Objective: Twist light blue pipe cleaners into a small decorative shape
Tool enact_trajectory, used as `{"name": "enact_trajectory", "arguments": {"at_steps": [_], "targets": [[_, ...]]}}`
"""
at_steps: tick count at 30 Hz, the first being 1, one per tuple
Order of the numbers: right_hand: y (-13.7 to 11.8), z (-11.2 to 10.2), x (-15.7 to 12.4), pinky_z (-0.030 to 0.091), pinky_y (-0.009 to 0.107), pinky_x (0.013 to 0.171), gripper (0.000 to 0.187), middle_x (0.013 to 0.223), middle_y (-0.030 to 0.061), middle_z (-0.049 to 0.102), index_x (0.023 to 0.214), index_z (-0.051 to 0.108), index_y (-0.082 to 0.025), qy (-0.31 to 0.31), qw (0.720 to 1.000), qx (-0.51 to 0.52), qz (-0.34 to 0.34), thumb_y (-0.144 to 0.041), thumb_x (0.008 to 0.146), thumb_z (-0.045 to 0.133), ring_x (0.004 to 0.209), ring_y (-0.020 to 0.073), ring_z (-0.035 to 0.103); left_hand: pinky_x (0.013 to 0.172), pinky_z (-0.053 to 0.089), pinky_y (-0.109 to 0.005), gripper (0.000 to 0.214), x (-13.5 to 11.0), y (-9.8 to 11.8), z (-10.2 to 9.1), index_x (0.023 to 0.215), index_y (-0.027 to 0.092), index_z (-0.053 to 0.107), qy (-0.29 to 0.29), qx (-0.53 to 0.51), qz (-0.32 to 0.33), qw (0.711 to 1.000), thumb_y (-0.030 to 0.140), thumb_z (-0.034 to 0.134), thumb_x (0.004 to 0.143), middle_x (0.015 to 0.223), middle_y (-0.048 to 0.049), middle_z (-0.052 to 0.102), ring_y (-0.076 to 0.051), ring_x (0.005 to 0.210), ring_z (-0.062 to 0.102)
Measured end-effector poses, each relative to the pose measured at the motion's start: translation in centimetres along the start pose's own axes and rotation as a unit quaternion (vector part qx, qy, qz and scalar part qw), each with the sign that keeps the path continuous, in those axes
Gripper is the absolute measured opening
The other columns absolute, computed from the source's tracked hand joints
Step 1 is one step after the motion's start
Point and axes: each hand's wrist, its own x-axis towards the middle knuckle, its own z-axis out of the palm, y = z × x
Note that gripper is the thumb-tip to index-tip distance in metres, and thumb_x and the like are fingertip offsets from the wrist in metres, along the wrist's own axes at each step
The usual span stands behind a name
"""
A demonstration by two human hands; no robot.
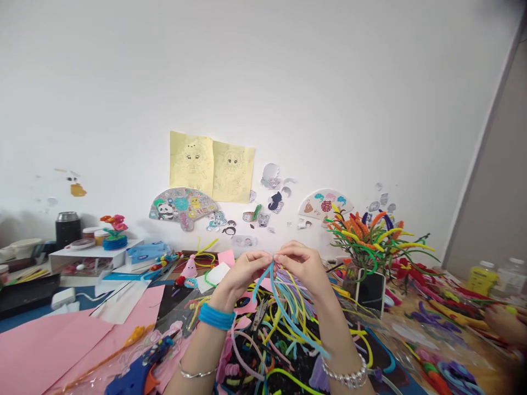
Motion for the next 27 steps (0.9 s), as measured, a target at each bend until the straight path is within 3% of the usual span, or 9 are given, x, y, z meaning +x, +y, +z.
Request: {"name": "enact_trajectory", "arguments": {"at_steps": [8,15,17,20,22,25,27], "targets": [[-0.4,-0.3,-0.1,0.043,0.029,0.066,0.011,0.078,0.0028,0.062,0.076,0.067,-0.018,-0.069,0.998,-0.005,-0.010,-0.027,0.081,0.063,0.073,0.0163,0.057,0.052,0.031,-0.023,0.032,-0.4,0.6,-0.1,0.062,0.012,0.063,-0.009,0.107,0.016,0.994,0.041,0.067,0.076,0.051,-0.0007,0.061,-0.009,0.048,0.046],[-0.7,1.1,-0.1,0.043,0.029,0.067,0.008,0.081,0.0020,0.056,0.078,0.055,-0.020,0.030,0.985,-0.142,-0.089,-0.018,0.085,0.052,0.075,0.0162,0.052,0.057,0.038,-0.023,0.028,-0.6,1.4,1.0,0.072,0.014,0.062,0.003,0.174,0.061,0.983,0.038,0.058,0.084,0.057,0.0002,0.060,-0.011,0.054,0.053],[-0.6,1.5,-0.1,0.042,0.030,0.068,0.009,0.081,0.0024,0.056,0.078,0.053,-0.020,0.056,0.978,-0.169,-0.111,-0.017,0.086,0.051,0.077,0.0171,0.051,0.059,0.040,-0.024,0.022,-0.7,1.7,1.2,0.079,0.014,0.064,0.043,0.242,0.104,0.964,0.034,0.057,0.085,0.063,-0.0005,0.061,-0.013,0.059,0.055],[-0.4,1.6,0.0,0.041,0.031,0.072,0.008,0.082,0.0032,0.057,0.080,0.053,-0.020,0.070,0.962,-0.214,-0.157,-0.017,0.087,0.050,0.081,0.0186,0.050,0.063,0.042,-0.026,0.016,-0.9,2.0,1.4,0.080,0.014,0.065,0.119,0.388,0.189,0.894,0.025,0.055,0.086,0.070,-0.0029,0.064,-0.015,0.067,0.058],[-0.4,1.2,0.0,0.041,0.033,0.076,0.007,0.084,0.0039,0.059,0.083,0.054,-0.020,0.058,0.948,-0.244,-0.198,-0.016,0.088,0.051,0.084,0.0194,0.050,0.065,0.042,-0.025,0.013,-1.0,2.2,1.4,0.078,0.015,0.065,0.134,0.446,0.225,0.856,0.020,0.056,0.085,0.073,-0.0034,0.066,-0.015,0.069,0.059],[-0.5,0.4,0.0,0.041,0.034,0.079,0.005,0.086,0.0041,0.061,0.086,0.057,-0.020,0.030,0.942,-0.246,-0.228,-0.018,0.088,0.053,0.087,0.0195,0.051,0.067,0.043,-0.025,0.009,-1.2,2.5,1.3,0.079,0.016,0.065,0.122,0.466,0.250,0.840,0.018,0.057,0.084,0.074,-0.0030,0.066,-0.016,0.070,0.059],[-0.6,0.1,-0.1,0.042,0.033,0.079,0.003,0.085,0.0034,0.062,0.084,0.059,-0.021,0.029,0.954,-0.216,-0.208,-0.021,0.087,0.056,0.087,0.0191,0.052,0.069,0.043,-0.026,0.008,-1.4,2.6,1.3,0.080,0.017,0.064,0.122,0.478,0.271,0.827,0.019,0.058,0.084,0.076,-0.0030,0.065,-0.016,0.072,0.059]]}}
